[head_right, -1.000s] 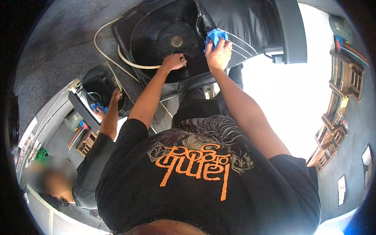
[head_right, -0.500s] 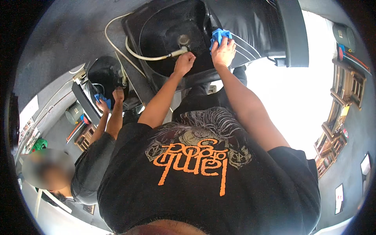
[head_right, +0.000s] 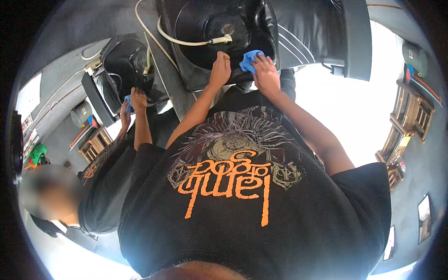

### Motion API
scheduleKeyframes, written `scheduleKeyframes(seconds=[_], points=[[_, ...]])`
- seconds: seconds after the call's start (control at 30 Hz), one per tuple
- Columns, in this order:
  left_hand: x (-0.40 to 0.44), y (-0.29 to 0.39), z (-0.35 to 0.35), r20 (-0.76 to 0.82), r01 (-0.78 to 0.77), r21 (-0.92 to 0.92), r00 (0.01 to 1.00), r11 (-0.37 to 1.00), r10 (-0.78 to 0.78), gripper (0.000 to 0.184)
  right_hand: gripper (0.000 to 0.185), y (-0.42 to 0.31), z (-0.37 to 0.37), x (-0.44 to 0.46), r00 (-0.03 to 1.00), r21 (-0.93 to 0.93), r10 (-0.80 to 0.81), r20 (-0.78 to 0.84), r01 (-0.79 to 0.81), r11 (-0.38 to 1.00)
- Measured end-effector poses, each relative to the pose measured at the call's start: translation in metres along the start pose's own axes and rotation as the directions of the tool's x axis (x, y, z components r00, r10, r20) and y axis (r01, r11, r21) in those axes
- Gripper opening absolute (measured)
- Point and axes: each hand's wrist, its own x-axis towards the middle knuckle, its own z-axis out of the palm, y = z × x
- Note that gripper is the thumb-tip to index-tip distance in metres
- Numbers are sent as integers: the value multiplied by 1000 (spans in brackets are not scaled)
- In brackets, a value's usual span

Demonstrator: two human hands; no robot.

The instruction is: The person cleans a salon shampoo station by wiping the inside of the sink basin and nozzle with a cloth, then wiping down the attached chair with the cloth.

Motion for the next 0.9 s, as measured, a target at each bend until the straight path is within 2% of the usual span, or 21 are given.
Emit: scheduleKeyframes(seconds=[0.07, 0.1, 0.13, 0.17, 0.2, 0.3, 0.33, 0.43, 0.5, 0.53, 0.63, 0.67, 0.77, 0.8, 0.9], points=[[-5, 5, -3, -98, -74, -118, 993, 990, 63, 30, 35, -19, 18, 17, 994, 192, 106, 27, -110, 975], [-11, 6, -8, -138, -77, -114, 989, 991, 61, 27, 34, -31, 27, 21, 985, 288, 162, 57, -171, 942], [-15, 6, -14, -177, -81, -109, 982, 991, 61, 25, 34, -40, 35, 32, 938, 425, 267, 221, -339, 839], [-16, 7, -19, -220, -93, -104, 973, 990, 68, 25, 36, -45, 42, 50, 861, 517, 331, 386, -499, 696], [-22, 8, -23, -281, -15, -174, 959, 985, -35, 30, 40, -51, 46, 64, 757, 558, 352, 550, -647, 520], [-36, 14, -37, -340, 33, -243, 933, 969, -117, 33, 51, -90, 6, 90, 593, 644, 341, 730, -764, -51], [-41, 25, -46, -335, 66, -174, 934, 982, -122, 36, 52, -93, -3, 93, 628, 653, 283, 725, -757, 6], [-52, 18, -64, -227, 102, -115, 966, 988, -126, 33, 46, -95, -3, 91, 572, 583, 299, 764, -810, 60], [-56, 19, -73, -260, 75, 10, 963, 997, -70, 32, 39, -86, -2, 83, 875, 721, 235, 424, -483, 497], [-59, 19, -77, -270, 65, 71, 962, 995, -43, 31, 36, -77, -2, 75, 962, 693, 131, 240, -264, 671], [-60, 9, -91, -511, 186, 128, 854, 974, -96, 28, 32, -33, -11, 68, 981, 338, 127, -148, -70, 939], [-60, -4, -90, -541, 290, 182, 828, 939, -150, 30, 31, -18, -14, 65, 973, 245, 153, -175, -108, 964], [-56, -43, -73, -430, 169, 636, 888, 753, 163, 44, 32, 24, -8, 57, 957, 26, 168, -236, -167, 986], [-54, -59, -61, -351, 147, 647, 929, 748, 121, 57, 33, 34, -5, 55, 968, -32, 131, -213, -141, 990], [-41, -65, -59, -368, 112, 613, 916, 782, 158, 58, 34, 40, -1, 60, 989, -138, 31, -148, -51, 989]])
